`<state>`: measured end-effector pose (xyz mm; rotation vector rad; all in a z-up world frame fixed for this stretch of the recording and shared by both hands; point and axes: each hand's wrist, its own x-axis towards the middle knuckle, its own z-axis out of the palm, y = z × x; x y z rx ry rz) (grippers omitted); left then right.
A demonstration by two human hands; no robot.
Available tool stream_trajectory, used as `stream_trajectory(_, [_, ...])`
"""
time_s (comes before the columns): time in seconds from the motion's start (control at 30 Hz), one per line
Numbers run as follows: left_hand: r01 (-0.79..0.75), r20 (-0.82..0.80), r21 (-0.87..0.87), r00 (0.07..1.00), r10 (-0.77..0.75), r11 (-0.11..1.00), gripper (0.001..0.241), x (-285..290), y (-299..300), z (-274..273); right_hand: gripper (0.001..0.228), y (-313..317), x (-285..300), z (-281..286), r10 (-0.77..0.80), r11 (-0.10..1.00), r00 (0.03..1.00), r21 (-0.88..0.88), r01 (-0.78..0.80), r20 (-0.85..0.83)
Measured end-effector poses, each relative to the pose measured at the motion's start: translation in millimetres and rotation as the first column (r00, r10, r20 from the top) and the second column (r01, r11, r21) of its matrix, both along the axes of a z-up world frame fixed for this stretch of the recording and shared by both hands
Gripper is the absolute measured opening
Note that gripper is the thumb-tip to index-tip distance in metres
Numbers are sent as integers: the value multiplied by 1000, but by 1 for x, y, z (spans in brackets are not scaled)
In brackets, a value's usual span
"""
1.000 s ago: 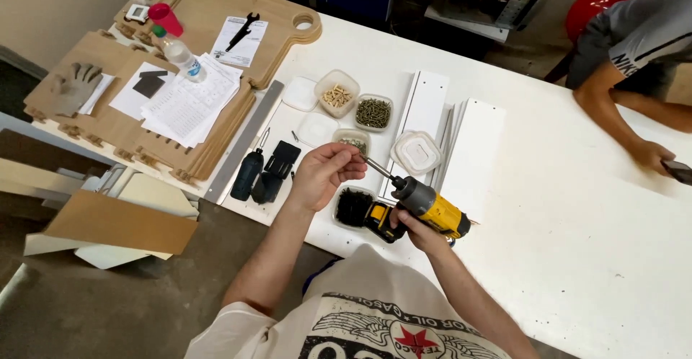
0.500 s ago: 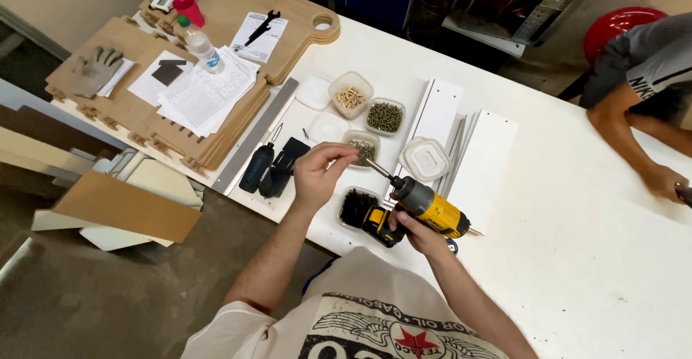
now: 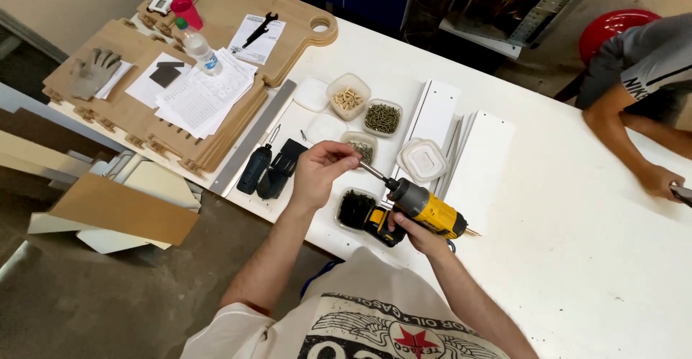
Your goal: Assembling a wooden drawer frame by aligning boards and driving screws with a power drill
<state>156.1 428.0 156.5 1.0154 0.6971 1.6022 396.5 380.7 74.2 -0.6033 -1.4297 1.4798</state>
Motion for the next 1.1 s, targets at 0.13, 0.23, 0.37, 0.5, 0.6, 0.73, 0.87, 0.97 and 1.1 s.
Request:
stream_trajectory(0.13, [-13, -23, -46, 1000, 12, 999, 24, -7, 1, -3, 18, 2, 16, -47, -126, 990, 982, 85, 115, 143])
stream_trajectory(0.23, [-153, -118, -140, 984, 136, 978, 20, -19, 8, -16, 17, -11, 22, -52, -190, 981, 951, 72, 178, 243])
stream_trajectory(0.37, [-290, -479, -207, 863, 162, 934, 28, -41, 5, -32, 20, -28, 29, -56, -316, 944, 829, 71, 321, 460])
stream_trajectory(0.5, [-445, -871, -286, 490, -37, 849, 23, -66, 6, -120, 27, -42, 38, -60, -424, 874, 632, 109, 474, 649])
stream_trajectory(0.6, [-420, -938, -244, 331, -103, 874, 39, -67, -14, -117, 33, -55, 47, -78, -475, 811, 623, 35, 583, 622])
stream_trajectory(0.73, [-381, -893, -349, 414, -180, 856, 16, -65, -14, -138, 21, -66, 45, -77, -555, 774, 607, 85, 628, 568])
stream_trajectory(0.87, [-350, -901, -364, 366, -231, 863, 25, -62, 2, -155, 21, -82, 49, -77, -576, 711, 628, -58, 701, 524])
stream_trajectory(0.97, [-294, -914, -376, 273, -299, 879, 28, -57, 18, -168, 19, -97, 58, -83, -650, 627, 554, -45, 778, 521])
stream_trajectory(1.1, [-157, -894, -402, 283, -349, 902, 24, -34, 37, -178, 23, -118, 65, -105, -779, 459, 372, 55, 887, 505])
